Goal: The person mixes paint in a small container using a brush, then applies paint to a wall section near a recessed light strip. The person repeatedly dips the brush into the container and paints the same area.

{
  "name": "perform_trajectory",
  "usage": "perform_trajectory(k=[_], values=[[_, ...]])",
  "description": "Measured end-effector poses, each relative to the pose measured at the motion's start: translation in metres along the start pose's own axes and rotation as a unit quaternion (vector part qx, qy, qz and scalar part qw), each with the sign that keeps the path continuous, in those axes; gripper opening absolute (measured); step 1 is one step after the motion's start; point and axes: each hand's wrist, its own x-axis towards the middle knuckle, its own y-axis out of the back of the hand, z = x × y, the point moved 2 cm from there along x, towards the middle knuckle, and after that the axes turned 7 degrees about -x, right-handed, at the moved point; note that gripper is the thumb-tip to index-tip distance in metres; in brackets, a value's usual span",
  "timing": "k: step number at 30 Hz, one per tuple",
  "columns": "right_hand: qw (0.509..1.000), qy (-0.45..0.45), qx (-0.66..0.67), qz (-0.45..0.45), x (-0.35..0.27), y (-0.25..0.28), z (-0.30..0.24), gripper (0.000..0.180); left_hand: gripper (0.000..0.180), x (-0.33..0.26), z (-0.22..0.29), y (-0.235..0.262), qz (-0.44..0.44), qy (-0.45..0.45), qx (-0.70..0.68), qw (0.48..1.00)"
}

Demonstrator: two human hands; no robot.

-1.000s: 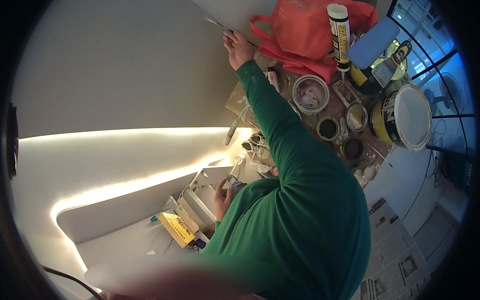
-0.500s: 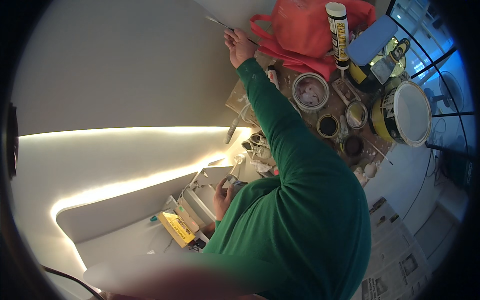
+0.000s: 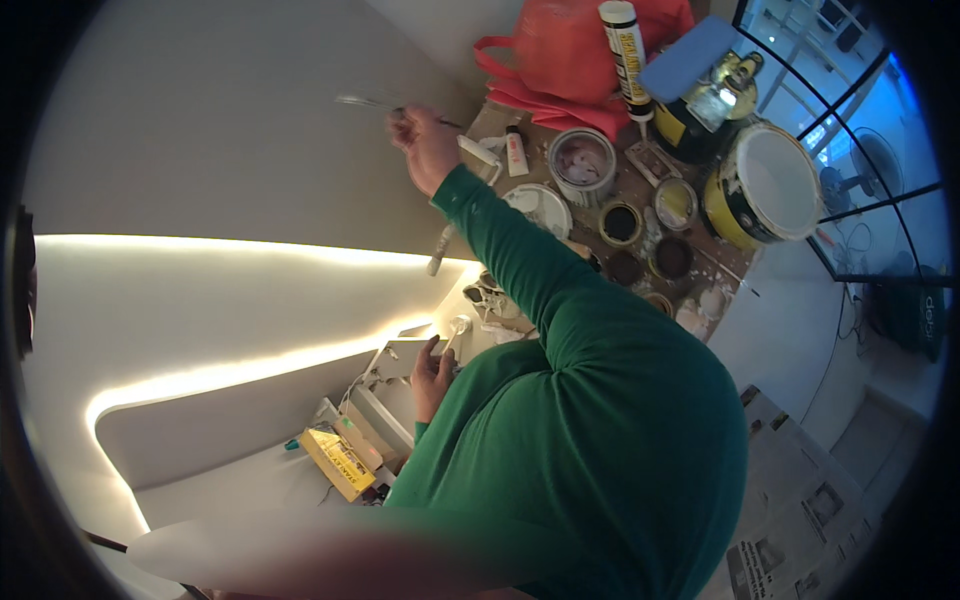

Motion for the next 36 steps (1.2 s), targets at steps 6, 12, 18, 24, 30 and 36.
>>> perform_trajectory(k=[6,12,18,24,30,36], values=[[0.968,0.038,-0.222,-0.112,-0.120,-0.091,-0.062,0.018,0.051,-0.013,0.003,-0.019,-0.045,-0.045,0.014,0.998],[0.853,0.193,-0.476,-0.090,-0.227,-0.096,-0.209,0.025,0.053,-0.044,-0.008,-0.061,-0.133,-0.114,-0.058,0.983],[0.684,0.292,-0.668,0.008,-0.313,-0.055,-0.342,0.025,0.052,-0.077,-0.018,-0.099,-0.173,-0.117,-0.136,0.968],[0.508,0.163,-0.845,0.029,-0.353,0.001,-0.389,0.027,0.051,-0.106,-0.023,-0.107,-0.190,-0.090,-0.169,0.963],[0.484,0.117,-0.866,0.041,-0.366,0.028,-0.390,0.026,0.050,-0.115,-0.008,-0.117,-0.174,-0.097,-0.142,0.970],[0.414,0.080,-0.904,0.065,-0.381,0.052,-0.414,0.031,0.051,-0.124,-0.003,-0.125,-0.179,-0.087,-0.149,0.969]])
